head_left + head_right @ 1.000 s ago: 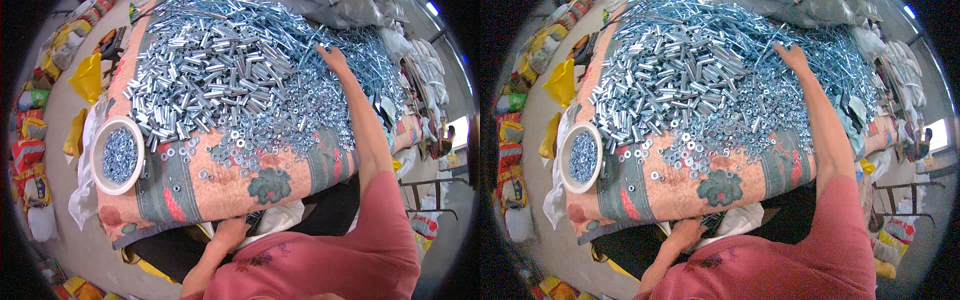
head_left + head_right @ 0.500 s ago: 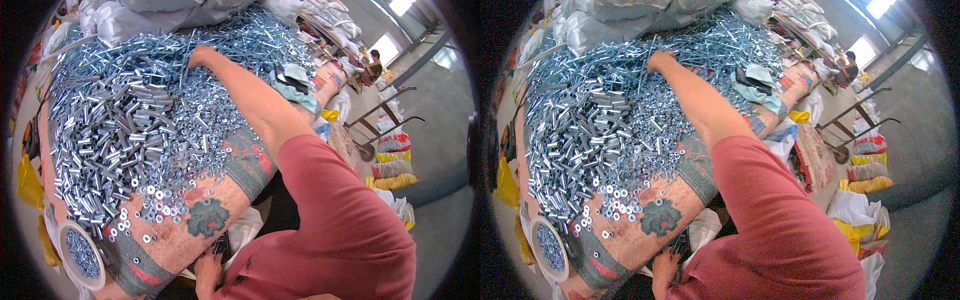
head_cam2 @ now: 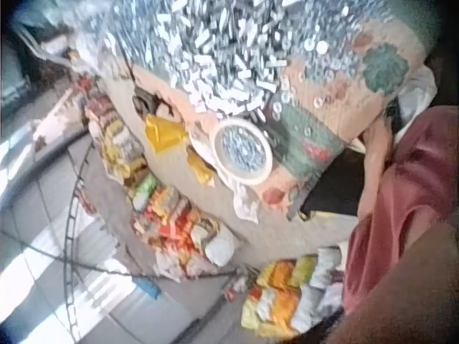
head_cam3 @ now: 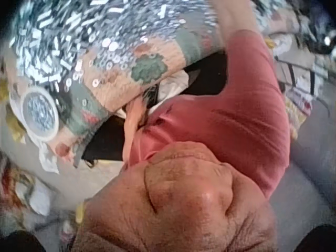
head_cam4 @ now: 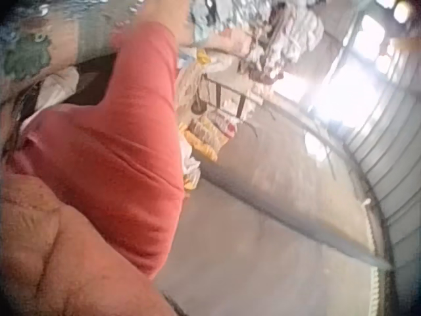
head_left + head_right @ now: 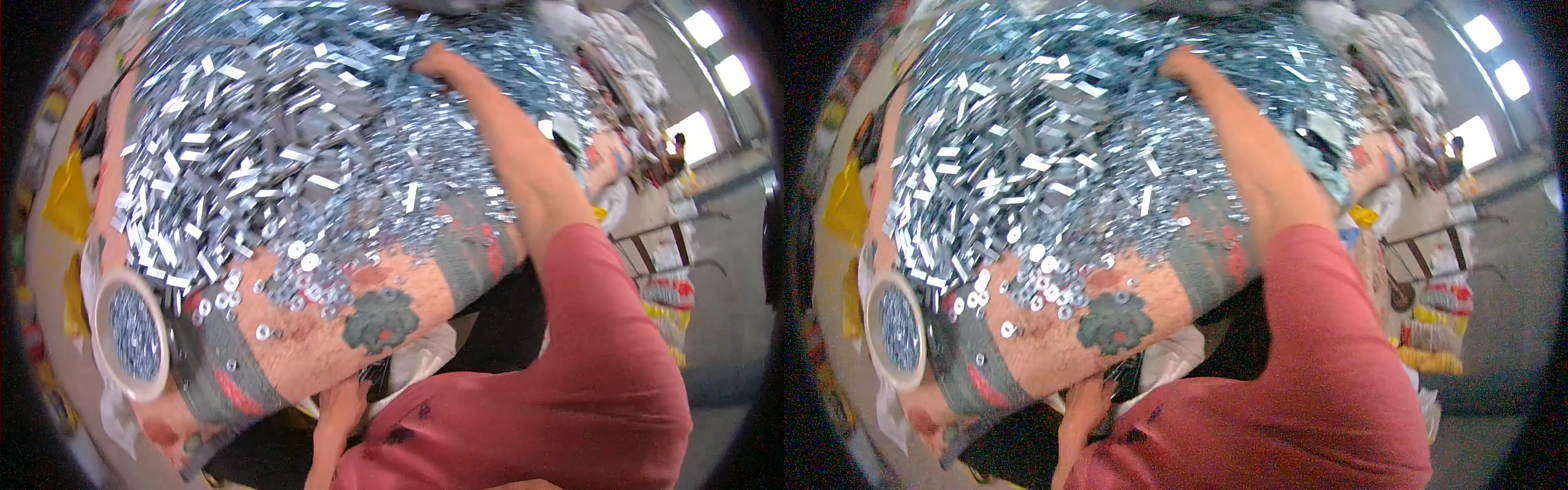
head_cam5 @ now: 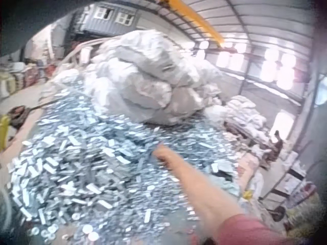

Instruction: The person assembles hardware fasteners by picking up metal rods, sliding washers onto them, and screwing nuts onto the ends by hand.

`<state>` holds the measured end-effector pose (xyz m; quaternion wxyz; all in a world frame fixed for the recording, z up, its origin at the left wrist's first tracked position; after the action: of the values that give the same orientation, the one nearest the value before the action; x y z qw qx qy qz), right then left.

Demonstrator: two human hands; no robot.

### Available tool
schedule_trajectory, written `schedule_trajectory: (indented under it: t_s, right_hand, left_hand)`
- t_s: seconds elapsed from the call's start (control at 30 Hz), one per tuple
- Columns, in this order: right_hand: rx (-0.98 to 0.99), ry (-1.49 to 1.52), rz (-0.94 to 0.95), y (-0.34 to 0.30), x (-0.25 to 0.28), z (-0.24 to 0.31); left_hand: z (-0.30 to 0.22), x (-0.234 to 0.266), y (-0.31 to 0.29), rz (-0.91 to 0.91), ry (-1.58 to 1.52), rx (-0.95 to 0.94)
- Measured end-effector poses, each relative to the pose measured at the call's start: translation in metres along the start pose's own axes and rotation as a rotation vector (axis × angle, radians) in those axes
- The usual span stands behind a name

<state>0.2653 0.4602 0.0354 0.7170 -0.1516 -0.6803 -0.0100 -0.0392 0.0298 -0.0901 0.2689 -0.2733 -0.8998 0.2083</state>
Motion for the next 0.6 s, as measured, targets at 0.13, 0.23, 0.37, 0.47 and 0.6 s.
schedule_trajectory:
  t_s: [0.13, 0.23, 0.37, 0.47, 0.6]
  right_hand:
    - [-0.053, -0.196, 0.032, 0.007, 0.008, -0.003]
    - [-0.104, -0.078, -0.156, 0.009, 0.005, -0.013]
    - [-0.166, 0.037, -0.149, 0.012, -0.001, -0.039]
    - [-0.105, 0.052, -0.191, 0.016, -0.007, -0.054]
    - [-0.040, 0.347, -0.124, -0.010, -0.016, -0.048]
  left_hand:
    - [0.008, -0.013, 0.001, -0.006, 0.001, -0.096]
    - [0.005, -0.013, 0.003, -0.039, 0.036, -0.201]
    - [-0.003, -0.005, -0.004, 0.002, 0.000, -0.065]
    - [-0.004, -0.002, -0.006, -0.010, -0.037, -0.045]
    - [0.008, -0.006, -0.008, -0.017, -0.050, -0.019]
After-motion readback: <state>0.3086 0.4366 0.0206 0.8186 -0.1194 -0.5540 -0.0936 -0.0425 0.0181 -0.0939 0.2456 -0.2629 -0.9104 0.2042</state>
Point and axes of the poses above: each hand's wrist, its own y-axis towards the middle knuckle, its own x-axis out of the back of the hand, z = x × y, the point moved 4 cm from there along y, towards the middle knuckle, and after that the axes turned 15 degrees about -y, right-handed, at the moved point
